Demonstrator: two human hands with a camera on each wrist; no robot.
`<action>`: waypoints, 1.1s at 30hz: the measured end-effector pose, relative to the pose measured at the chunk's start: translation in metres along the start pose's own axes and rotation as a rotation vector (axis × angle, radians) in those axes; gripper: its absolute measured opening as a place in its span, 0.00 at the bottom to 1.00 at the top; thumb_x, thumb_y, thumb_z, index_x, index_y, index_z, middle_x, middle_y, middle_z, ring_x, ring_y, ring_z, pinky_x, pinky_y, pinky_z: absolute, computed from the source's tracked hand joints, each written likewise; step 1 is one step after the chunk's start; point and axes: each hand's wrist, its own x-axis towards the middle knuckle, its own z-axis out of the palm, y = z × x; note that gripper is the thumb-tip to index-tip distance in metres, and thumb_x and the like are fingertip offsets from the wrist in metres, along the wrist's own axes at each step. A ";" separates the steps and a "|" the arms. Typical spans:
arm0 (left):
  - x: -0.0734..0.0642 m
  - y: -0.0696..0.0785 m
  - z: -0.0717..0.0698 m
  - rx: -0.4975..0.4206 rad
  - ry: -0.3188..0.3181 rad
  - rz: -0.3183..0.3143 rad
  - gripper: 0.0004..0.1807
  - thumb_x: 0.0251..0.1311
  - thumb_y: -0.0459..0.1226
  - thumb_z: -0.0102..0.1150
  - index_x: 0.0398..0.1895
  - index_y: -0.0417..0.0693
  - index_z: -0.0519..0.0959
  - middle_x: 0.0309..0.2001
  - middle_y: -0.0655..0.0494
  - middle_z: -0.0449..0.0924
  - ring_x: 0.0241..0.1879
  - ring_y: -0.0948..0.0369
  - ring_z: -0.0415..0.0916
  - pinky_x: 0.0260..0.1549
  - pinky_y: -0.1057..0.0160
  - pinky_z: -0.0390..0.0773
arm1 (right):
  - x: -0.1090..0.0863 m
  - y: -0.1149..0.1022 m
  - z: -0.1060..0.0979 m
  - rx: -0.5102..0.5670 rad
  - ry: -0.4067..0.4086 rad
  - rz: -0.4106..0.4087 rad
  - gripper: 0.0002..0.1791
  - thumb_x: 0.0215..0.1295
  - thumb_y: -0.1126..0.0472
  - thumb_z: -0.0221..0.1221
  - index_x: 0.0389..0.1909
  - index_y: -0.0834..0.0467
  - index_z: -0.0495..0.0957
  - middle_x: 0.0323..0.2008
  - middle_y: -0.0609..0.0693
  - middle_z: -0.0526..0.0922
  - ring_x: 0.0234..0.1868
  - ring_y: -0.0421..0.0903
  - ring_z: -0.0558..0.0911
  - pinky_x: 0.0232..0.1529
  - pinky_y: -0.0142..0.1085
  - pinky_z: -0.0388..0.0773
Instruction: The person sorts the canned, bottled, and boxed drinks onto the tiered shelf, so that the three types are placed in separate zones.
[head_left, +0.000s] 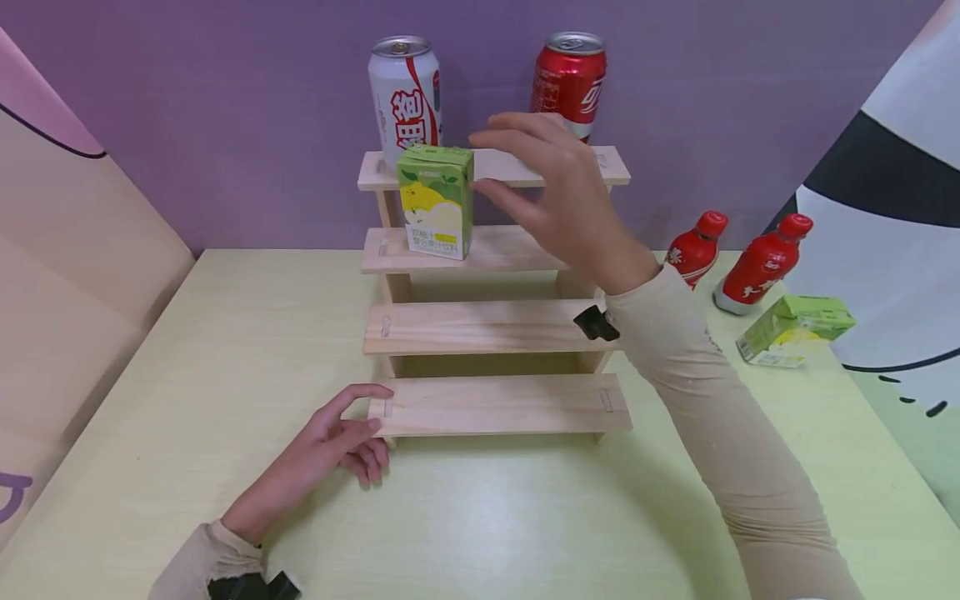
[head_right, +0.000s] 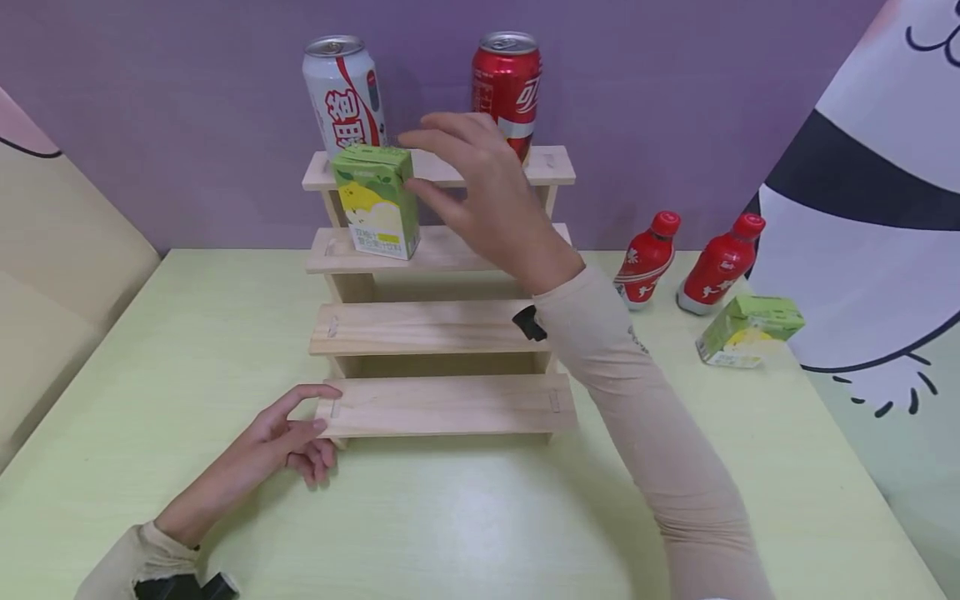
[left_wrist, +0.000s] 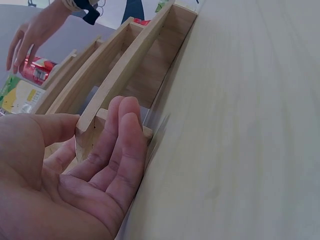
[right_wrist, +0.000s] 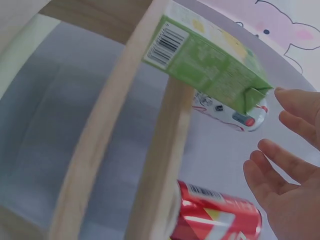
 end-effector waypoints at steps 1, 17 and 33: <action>0.000 0.000 0.000 0.002 0.000 0.002 0.22 0.77 0.39 0.47 0.71 0.50 0.60 0.32 0.30 0.81 0.27 0.47 0.82 0.27 0.49 0.85 | -0.001 0.000 -0.003 -0.005 0.001 -0.004 0.20 0.64 0.60 0.67 0.57 0.56 0.82 0.59 0.52 0.79 0.63 0.46 0.72 0.65 0.38 0.69; 0.001 0.000 0.001 0.001 0.001 -0.002 0.22 0.77 0.39 0.47 0.71 0.51 0.60 0.32 0.31 0.81 0.27 0.47 0.82 0.27 0.49 0.85 | -0.054 -0.002 -0.028 -0.043 -0.001 -0.036 0.20 0.62 0.72 0.65 0.55 0.59 0.83 0.58 0.56 0.80 0.61 0.50 0.74 0.61 0.48 0.76; 0.000 0.000 0.000 -0.001 -0.002 0.004 0.22 0.77 0.39 0.47 0.70 0.50 0.60 0.32 0.30 0.81 0.27 0.47 0.82 0.27 0.49 0.85 | -0.085 0.004 -0.048 -0.081 0.050 -0.019 0.20 0.58 0.74 0.67 0.52 0.59 0.84 0.56 0.55 0.81 0.59 0.53 0.75 0.57 0.38 0.76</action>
